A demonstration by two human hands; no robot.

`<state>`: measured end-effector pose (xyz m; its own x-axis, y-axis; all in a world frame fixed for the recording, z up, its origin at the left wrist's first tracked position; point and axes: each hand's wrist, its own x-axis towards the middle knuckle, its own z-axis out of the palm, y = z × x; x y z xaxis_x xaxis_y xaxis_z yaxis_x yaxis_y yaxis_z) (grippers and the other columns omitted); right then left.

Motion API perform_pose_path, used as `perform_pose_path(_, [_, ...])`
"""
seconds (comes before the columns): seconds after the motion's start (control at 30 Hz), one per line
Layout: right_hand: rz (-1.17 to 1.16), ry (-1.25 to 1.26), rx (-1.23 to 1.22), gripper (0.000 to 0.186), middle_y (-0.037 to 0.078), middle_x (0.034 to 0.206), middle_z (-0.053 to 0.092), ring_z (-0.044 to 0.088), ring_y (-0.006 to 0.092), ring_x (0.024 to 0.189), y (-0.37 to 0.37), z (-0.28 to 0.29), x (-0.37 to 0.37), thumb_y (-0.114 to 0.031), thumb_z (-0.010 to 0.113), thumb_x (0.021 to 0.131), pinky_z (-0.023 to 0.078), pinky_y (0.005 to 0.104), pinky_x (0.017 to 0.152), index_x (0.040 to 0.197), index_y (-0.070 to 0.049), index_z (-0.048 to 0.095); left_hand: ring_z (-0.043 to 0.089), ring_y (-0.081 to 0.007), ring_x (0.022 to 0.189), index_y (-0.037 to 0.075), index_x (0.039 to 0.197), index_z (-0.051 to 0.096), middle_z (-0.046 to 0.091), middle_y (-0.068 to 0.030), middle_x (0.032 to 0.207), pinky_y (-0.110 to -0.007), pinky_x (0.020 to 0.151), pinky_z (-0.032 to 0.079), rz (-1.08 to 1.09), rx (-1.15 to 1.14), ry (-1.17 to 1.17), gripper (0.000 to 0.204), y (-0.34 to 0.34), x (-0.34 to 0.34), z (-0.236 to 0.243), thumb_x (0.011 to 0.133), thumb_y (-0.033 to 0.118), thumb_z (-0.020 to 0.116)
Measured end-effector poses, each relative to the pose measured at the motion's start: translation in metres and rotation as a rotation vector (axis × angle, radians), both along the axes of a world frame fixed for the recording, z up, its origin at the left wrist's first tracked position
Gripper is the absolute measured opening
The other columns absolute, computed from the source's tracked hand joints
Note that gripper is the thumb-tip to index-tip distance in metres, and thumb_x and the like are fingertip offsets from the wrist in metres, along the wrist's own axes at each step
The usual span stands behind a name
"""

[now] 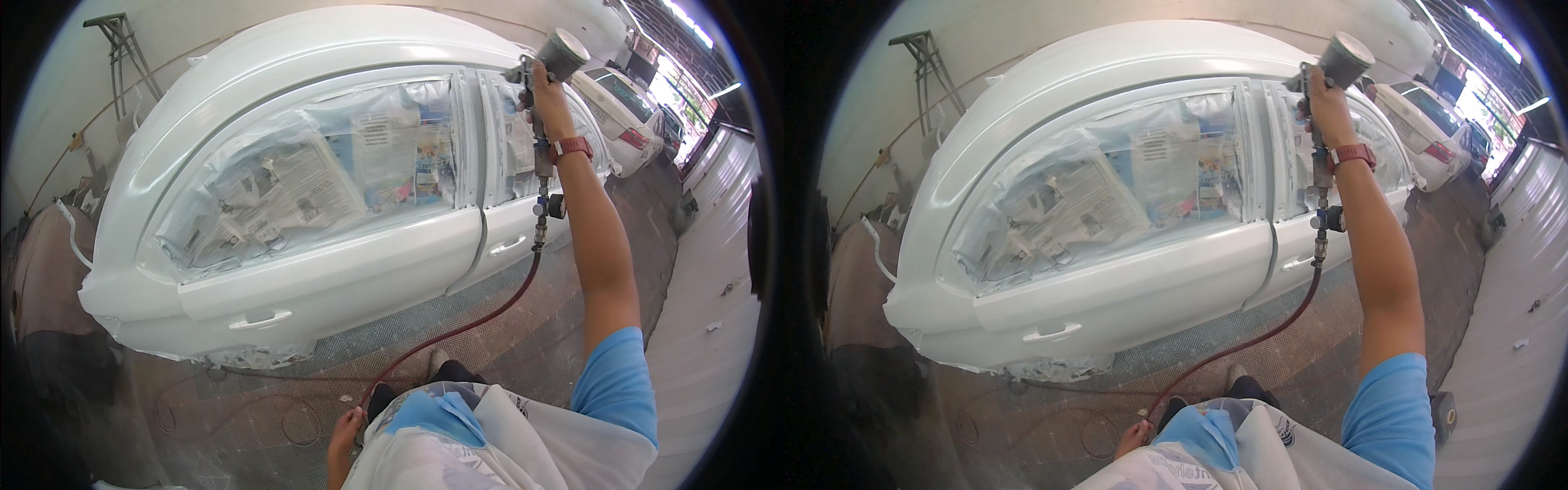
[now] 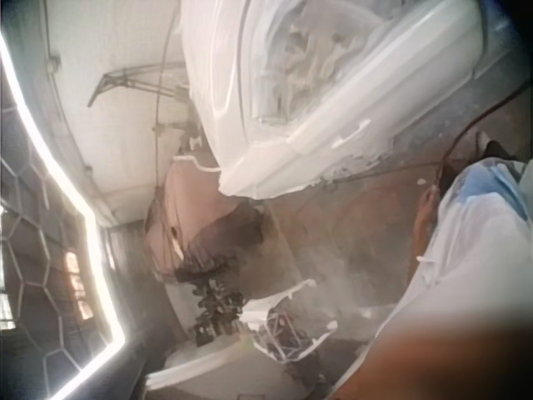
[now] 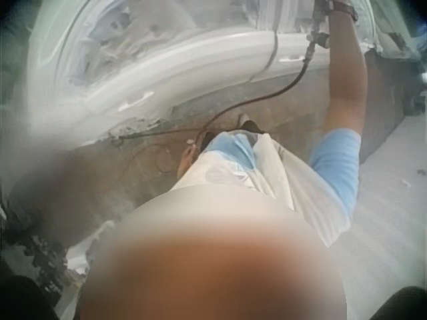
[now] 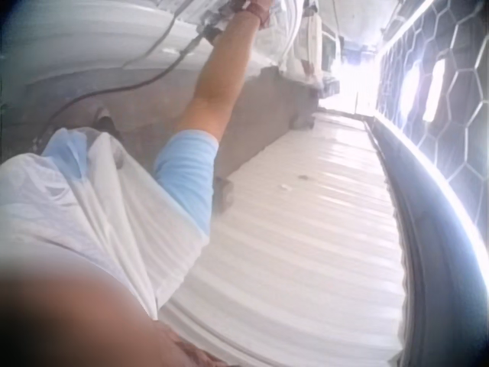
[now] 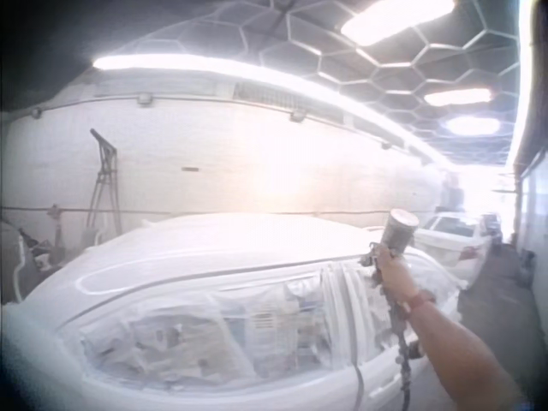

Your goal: The person uses a spray gun to apply white paint to a car door, moving the gun in smooth horizontal passes. They pause to wipe the surface with a cloth and later walk to a cluttered area to pick up a small item.

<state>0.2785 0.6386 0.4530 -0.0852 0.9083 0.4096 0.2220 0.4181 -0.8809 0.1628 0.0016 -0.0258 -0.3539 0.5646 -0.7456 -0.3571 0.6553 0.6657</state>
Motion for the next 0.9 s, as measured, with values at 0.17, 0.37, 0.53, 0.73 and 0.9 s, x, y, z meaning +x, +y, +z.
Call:
perform_pose_path(0.17, [0.043,-0.059,-0.014,0.061,0.007,0.074,0.065,0.067,0.0155,0.059,-0.029,-0.016,-0.021,-0.058,0.049,0.109,0.051,0.0321,0.045,0.108,-0.002,0.072,0.046,-0.0089,0.075,0.007,0.11,0.074,0.053,0.0058,0.083,-0.03,0.07,0.04,0.077,-0.034,-0.022,0.049,-0.019,-0.001,-0.013,0.109,0.054,0.061])
perform_pose_path(0.37, [0.361,-0.096,0.051,0.065,0.006,0.069,0.064,0.063,0.0151,0.055,-0.128,-0.038,-0.126,-0.058,0.052,0.11,0.051,0.0318,0.044,0.104,0.005,0.07,0.055,-0.0158,0.087,0.005,0.12,0.074,0.062,-0.0014,0.094,-0.036,0.083,0.048,0.135,-0.186,-0.124,0.056,-0.064,0.008,-0.05,0.109,0.058,0.059])
perform_pose_path(0.53, [0.654,-0.106,0.013,0.064,0.01,0.062,0.061,0.063,0.0178,0.05,-0.229,-0.047,-0.236,-0.056,0.053,0.109,0.049,0.0354,0.043,0.095,0.004,0.071,0.06,-0.0274,0.113,0.002,0.134,0.071,0.067,-0.0141,0.124,-0.045,0.101,0.05,0.217,-0.298,-0.14,0.068,-0.099,0.039,-0.033,0.108,0.063,0.057])
perform_pose_path(0.73, [0.885,-0.118,0.187,0.056,0.028,0.082,0.072,0.07,0.0479,0.08,-0.334,-0.077,-0.345,-0.048,0.056,0.108,0.057,0.0527,0.076,0.101,0.004,0.074,0.061,-0.0206,0.092,0.006,0.121,0.074,0.068,-0.0067,0.099,-0.039,0.084,0.051,0.326,-0.294,-0.138,0.058,-0.141,0.095,-0.055,0.11,0.059,0.056])
perform_pose_path(0.9, [0.944,-0.175,0.248,0.053,0.031,0.092,0.073,0.069,0.0527,0.093,-0.408,-0.109,-0.412,-0.046,0.057,0.107,0.055,0.0567,0.086,0.102,0.004,0.075,0.053,-0.0145,0.071,0.008,0.109,0.075,0.058,0.0018,0.079,-0.034,0.065,0.044,0.548,-0.138,-0.17,0.049,-0.159,0.143,-0.102,0.112,0.053,0.057])
